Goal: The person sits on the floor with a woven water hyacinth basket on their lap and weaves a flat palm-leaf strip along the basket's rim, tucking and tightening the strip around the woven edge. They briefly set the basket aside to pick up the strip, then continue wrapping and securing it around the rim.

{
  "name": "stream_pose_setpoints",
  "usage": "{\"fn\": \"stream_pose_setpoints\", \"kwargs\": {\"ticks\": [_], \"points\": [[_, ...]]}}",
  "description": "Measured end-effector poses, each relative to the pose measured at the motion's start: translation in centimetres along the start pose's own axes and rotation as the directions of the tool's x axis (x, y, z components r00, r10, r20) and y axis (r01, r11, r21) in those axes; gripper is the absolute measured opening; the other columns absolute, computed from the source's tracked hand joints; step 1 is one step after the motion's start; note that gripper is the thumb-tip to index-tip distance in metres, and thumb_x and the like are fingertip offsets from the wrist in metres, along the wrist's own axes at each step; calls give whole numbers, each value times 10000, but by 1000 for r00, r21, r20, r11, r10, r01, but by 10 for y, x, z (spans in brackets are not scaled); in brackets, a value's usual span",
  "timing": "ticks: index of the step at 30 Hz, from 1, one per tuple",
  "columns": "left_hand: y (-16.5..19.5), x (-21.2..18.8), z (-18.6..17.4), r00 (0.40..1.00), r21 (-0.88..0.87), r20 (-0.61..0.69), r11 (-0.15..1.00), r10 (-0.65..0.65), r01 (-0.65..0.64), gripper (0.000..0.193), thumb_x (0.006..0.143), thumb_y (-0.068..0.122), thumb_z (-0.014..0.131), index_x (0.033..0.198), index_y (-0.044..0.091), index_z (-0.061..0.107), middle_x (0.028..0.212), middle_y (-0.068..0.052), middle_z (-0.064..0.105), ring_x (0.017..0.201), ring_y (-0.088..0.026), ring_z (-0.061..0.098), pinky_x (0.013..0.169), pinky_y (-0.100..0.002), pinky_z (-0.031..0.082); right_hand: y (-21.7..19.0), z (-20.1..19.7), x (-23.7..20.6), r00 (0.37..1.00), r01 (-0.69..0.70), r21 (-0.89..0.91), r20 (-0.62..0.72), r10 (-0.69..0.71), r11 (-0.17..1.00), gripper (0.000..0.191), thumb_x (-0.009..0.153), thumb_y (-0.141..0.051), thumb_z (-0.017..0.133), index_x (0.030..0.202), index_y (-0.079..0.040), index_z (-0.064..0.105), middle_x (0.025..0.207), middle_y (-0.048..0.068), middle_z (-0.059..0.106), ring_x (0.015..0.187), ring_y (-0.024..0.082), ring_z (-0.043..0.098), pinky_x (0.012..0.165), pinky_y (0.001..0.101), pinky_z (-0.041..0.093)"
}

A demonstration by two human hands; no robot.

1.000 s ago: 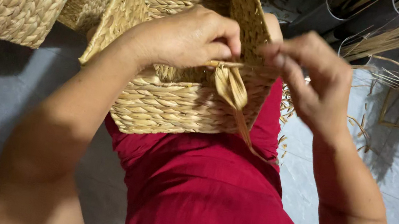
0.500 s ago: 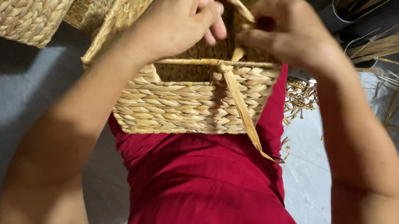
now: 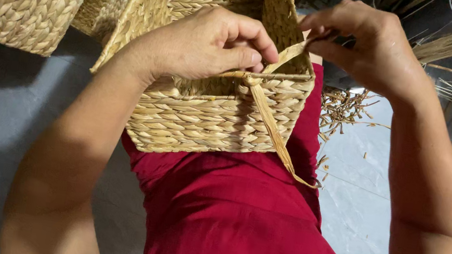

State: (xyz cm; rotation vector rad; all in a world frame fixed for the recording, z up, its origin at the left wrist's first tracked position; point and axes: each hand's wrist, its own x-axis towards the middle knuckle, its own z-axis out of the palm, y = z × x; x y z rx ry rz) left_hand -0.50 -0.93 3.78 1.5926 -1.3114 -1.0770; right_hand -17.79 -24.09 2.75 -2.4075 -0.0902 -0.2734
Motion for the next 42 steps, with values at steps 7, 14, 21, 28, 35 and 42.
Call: {"fn": "stream_pose_setpoints", "kwargs": {"ticks": [7, 14, 21, 28, 35, 42], "points": [[1, -19, 21, 851, 554, -307, 808, 425, -204, 155, 988, -14, 628, 1062, 74, 732, 967, -24, 746, 917, -138, 685, 820, -302, 561, -32, -19, 6, 977, 204, -437, 38, -209, 876, 124, 825, -73, 848, 917, -18, 786, 828, 121, 689, 837, 291, 650, 734, 399, 531], [19, -53, 53, 657, 811, -253, 526, 711, -257, 158, 839, 12, 700, 985, 32, 758, 945, -58, 678, 925, -251, 615, 774, -389, 536, -13, -10, 13, 960, -279, 438, 128, 248, 855, 83, 1036, -27, 708, 1104, 16, 689, 874, 65, 683, 757, 89, 649, 671, 257, 532], [1, -46, 79, 661, 902, -265, 423, 702, -87, 271, 1012, 68, 688, 1257, 143, 779, 1092, 13, 624, 1051, -183, 552, 954, -363, 439, 0, 5, 25, 952, -298, 586, 239, 192, 753, 139, 979, 24, 701, 1116, 30, 676, 977, 39, 722, 902, 98, 697, 826, 251, 564], [-13, -40, 97, 655, 915, -304, 402, 692, -1, 303, 1029, 145, 673, 1323, 161, 744, 1084, 38, 588, 1034, -162, 544, 968, -385, 394, -5, 21, 22, 928, -358, 521, 287, 236, 775, 151, 964, 7, 701, 1113, 20, 683, 982, 22, 727, 911, 75, 671, 850, 239, 558], [-21, -39, 93, 661, 899, -223, 414, 717, -146, 289, 1022, 200, 685, 1288, 110, 751, 1054, 17, 574, 1028, -177, 550, 962, -383, 415, -10, 24, 20, 922, -365, 529, 320, 218, 766, 156, 951, -33, 727, 1095, 8, 684, 951, 14, 717, 883, 71, 665, 827, 239, 555], [-21, -38, 93, 643, 905, -196, 390, 740, -173, 276, 1016, 208, 699, 1268, 111, 751, 1051, 17, 566, 1032, -175, 552, 954, -374, 428, -9, 27, 15, 949, -210, 212, 280, 147, 955, 156, 897, -49, 784, 1017, 16, 708, 901, 54, 693, 843, 98, 634, 753, 266, 507]]}}
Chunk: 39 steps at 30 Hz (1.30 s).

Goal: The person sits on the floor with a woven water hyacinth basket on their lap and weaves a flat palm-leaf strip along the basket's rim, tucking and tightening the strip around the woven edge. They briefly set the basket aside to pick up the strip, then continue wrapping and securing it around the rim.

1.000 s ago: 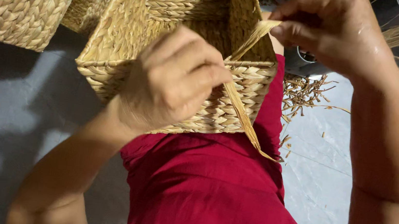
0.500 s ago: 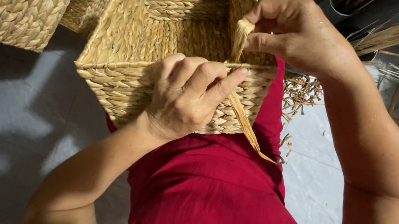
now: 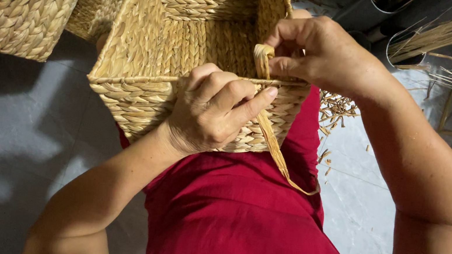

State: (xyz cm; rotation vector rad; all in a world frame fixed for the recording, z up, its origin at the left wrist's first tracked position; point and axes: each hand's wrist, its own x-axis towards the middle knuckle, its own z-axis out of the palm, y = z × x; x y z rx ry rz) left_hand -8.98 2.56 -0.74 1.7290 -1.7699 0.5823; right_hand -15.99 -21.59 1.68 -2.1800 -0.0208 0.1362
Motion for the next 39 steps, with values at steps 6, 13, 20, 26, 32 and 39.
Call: {"fn": "stream_pose_setpoints", "kwargs": {"ticks": [6, 13, 20, 26, 32, 39], "points": [[-1, 0, -3, 1000, -4, 2, 1000, 18, -18, 302, 990, 184, 697, 1274, 96, 750, 1068, 7, 576, 1038, -180, 560, 965, -374, 437, 4, 5, -3, 989, -148, 402, 78, 127, 904, 111, 931, -40, 723, 1038, -21, 704, 906, -24, 717, 854, 54, 645, 799, 235, 535], [-2, 11, -5, 998, -107, -46, 993, -52, 47, 186, 971, 133, 782, 1136, 58, 737, 994, -20, 601, 928, -197, 564, 856, -354, 490, 13, 4, -3, 983, -181, 347, 100, 156, 920, 151, 913, -21, 733, 1057, -18, 692, 888, -25, 698, 847, 45, 633, 788, 229, 533], [16, 24, -5, 971, -164, -59, 961, -233, 221, 137, 968, 40, 817, 1028, 36, 694, 899, -43, 592, 842, -206, 560, 725, -320, 485, 13, -2, -9, 985, -160, 444, 136, 110, 882, 176, 892, -38, 764, 1054, -26, 698, 903, -44, 694, 850, 45, 630, 775, 223, 527], [22, 27, -7, 978, -53, -8, 977, -206, 206, 103, 1012, 87, 766, 1031, 44, 674, 916, -61, 572, 970, -273, 626, 998, -434, 561, 10, -5, -8, 971, -197, 364, 199, 131, 910, 220, 882, -81, 770, 1079, -22, 690, 873, -40, 687, 832, 32, 610, 751, 230, 516], [27, 30, -4, 973, 5, -2, 973, -230, 230, 94, 1011, 102, 758, 1031, 49, 683, 905, -75, 548, 989, -308, 638, 1018, -460, 548, 11, -7, -10, 966, -179, 141, 214, 147, 974, 258, 933, -220, 726, 1084, -11, 743, 820, -19, 720, 786, 49, 578, 741, 261, 533], [18, 27, 1, 992, -50, -31, 991, -126, 124, 107, 1012, 79, 718, 1113, 46, 705, 969, -51, 574, 957, -230, 619, 1091, -446, 569, 16, -9, -12, 950, -211, 279, 285, 129, 937, 309, 970, -269, 673, 1121, -10, 749, 859, -33, 724, 814, 36, 589, 760, 254, 546]]}}
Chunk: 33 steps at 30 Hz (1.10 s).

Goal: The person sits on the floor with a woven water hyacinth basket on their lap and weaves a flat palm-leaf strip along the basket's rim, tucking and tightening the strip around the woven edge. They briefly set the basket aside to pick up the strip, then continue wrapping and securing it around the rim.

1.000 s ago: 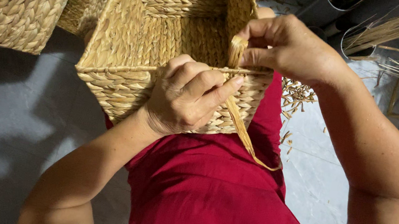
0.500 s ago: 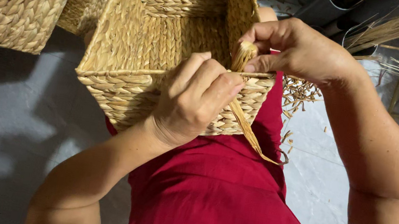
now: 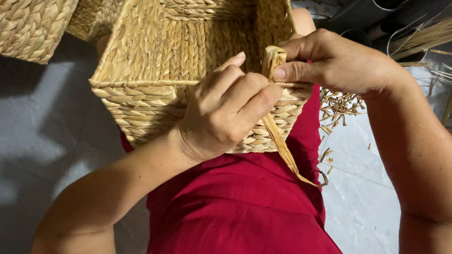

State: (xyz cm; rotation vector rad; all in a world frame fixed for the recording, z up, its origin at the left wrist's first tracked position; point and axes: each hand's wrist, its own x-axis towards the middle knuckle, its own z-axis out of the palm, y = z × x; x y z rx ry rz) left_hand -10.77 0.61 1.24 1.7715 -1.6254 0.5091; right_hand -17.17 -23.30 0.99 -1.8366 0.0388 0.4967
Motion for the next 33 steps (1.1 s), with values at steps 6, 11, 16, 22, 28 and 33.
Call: {"fn": "stream_pose_setpoints", "kwargs": {"ticks": [6, 11, 16, 22, 28, 33], "points": [[-9, -1, 9, 998, -1, -28, 999, 50, -50, 91, 999, 126, 740, 1014, 70, 670, 913, -49, 562, 895, -228, 605, 1055, -454, 558, -6, 2, -1, 1000, 15, 21, -21, -14, 1000, 292, 970, -252, 693, 1095, 2, 762, 863, -31, 709, 825, 43, 568, 772, 262, 524], [-16, -7, 9, 997, -177, -68, 983, 24, -35, 146, 962, 163, 753, 910, 122, 623, 856, -18, 571, 852, -182, 600, 1019, -475, 514, -21, 10, -16, 927, 296, 40, -253, -277, 954, 288, 939, -209, 675, 1174, -50, 628, 1106, -72, 616, 1070, 51, 583, 940, 248, 483], [-21, -13, -12, 999, -476, -8, 879, -36, 28, 124, 971, 179, 735, 926, 119, 636, 874, 1, 600, 893, -171, 628, 1052, -472, 516, -30, 38, -41, 714, 398, -297, -493, -497, 868, 293, 929, -151, 752, 1201, -93, 661, 1195, -11, 648, 1163, 180, 566, 1045, 355, 447], [-18, 2, -29, 994, -641, 91, 761, -57, 102, 153, 930, 222, 751, 992, 113, 664, 910, -31, 670, 911, -191, 671, 1128, -547, 472, -15, 73, -49, 635, 158, -791, -378, -674, 592, 349, 805, -182, 886, 1132, -243, 780, 1025, -5, 630, 1054, 253, 531, 1070, 494, 353], [-36, 13, -35, 929, -342, 352, 909, -112, 239, 387, 984, 133, 676, 1347, 11, 620, 1150, -144, 709, 1024, -291, 701, 949, -415, 555, 22, 67, -59, 574, 274, -713, -417, -705, 645, 168, 813, -225, 849, 969, -239, 788, 1001, -59, 657, 1092, 208, 593, 1188, 519, 295], [-44, 20, -29, 852, -297, 500, 895, -152, 334, 256, 968, 153, 704, 1214, 88, 732, 1055, -96, 777, 789, -224, 748, 717, -352, 605, 51, 44, -70, 585, 246, -661, -481, -653, 709, 124, 823, -255, 841, 923, -232, 772, 1018, -68, 670, 1116, 185, 602, 1211, 472, 301]]}}
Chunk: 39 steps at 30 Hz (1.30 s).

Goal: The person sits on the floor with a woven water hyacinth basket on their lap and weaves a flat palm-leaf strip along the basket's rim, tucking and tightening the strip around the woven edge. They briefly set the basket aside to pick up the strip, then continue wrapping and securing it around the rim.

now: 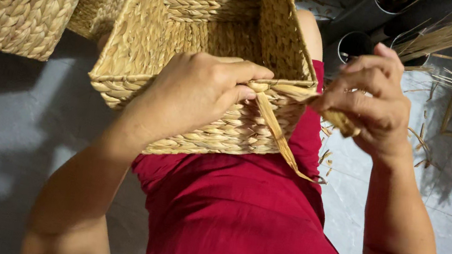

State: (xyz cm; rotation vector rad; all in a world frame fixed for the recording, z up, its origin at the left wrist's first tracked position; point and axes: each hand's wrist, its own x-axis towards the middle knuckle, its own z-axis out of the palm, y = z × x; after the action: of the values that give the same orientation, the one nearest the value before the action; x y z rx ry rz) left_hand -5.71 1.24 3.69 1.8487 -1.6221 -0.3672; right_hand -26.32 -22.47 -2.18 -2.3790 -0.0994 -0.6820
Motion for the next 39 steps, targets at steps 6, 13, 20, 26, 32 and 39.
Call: {"fn": "stream_pose_setpoints", "kwargs": {"ticks": [6, 13, 20, 26, 32, 39], "points": [[0, 12, -13, 963, -190, 133, 947, -236, 258, 256, 946, 158, 693, 1193, 141, 757, 855, -57, 778, 604, -130, 666, 586, -307, 542, -20, -13, 6, 963, -211, 269, -107, 247, 940, 155, 785, -225, 758, 900, -121, 752, 961, -19, 644, 1018, 185, 589, 954, 382, 445], [-5, 14, -16, 928, -332, 253, 877, -273, 348, 369, 896, 80, 593, 1238, 118, 727, 853, -48, 784, 650, -103, 677, 604, -279, 544, -92, 13, -3, 978, -189, -291, 34, 208, 938, 472, 720, -349, 916, 1015, -20, 748, 807, 78, 596, 770, 260, 572, 683, 408, 422], [-18, 20, -11, 961, -466, 247, 854, -125, 231, 364, 881, 62, 555, 1194, 70, 741, 1036, -50, 803, 923, -107, 748, 835, -275, 591, -102, -1, 16, 986, -146, -65, 75, 151, 987, 154, 891, -21, 775, 1029, -58, 715, 1036, 91, 676, 912, 212, 689, 741, 318, 568], [-19, 27, -9, 907, -373, 330, 847, -260, 379, 357, 865, 119, 551, 1150, 97, 766, 864, -48, 792, 772, -113, 711, 732, -279, 565, -37, -25, 57, 995, 100, -363, 46, -90, 927, 176, 997, 21, 813, 1121, -102, 791, 995, 76, 674, 893, 200, 662, 741, 307, 536], [-25, 29, -10, 918, -386, 315, 852, -239, 354, 367, 868, 116, 528, 1133, 91, 780, 857, -44, 791, 777, -104, 705, 745, -285, 559, -13, -17, 52, 998, 59, -337, 34, -50, 940, 216, 964, 30, 820, 1143, -91, 804, 979, 46, 663, 862, 188, 619, 762, 331, 525], [-19, 30, -10, 921, -417, 313, 838, -231, 352, 322, 878, 158, 577, 1130, 107, 771, 897, -21, 794, 808, -95, 713, 756, -284, 571, 12, -38, 33, 989, 13, -529, -119, -89, 849, 260, 914, 79, 790, 1124, -73, 798, 1054, 106, 661, 1021, 273, 611, 879, 375, 504]]}}
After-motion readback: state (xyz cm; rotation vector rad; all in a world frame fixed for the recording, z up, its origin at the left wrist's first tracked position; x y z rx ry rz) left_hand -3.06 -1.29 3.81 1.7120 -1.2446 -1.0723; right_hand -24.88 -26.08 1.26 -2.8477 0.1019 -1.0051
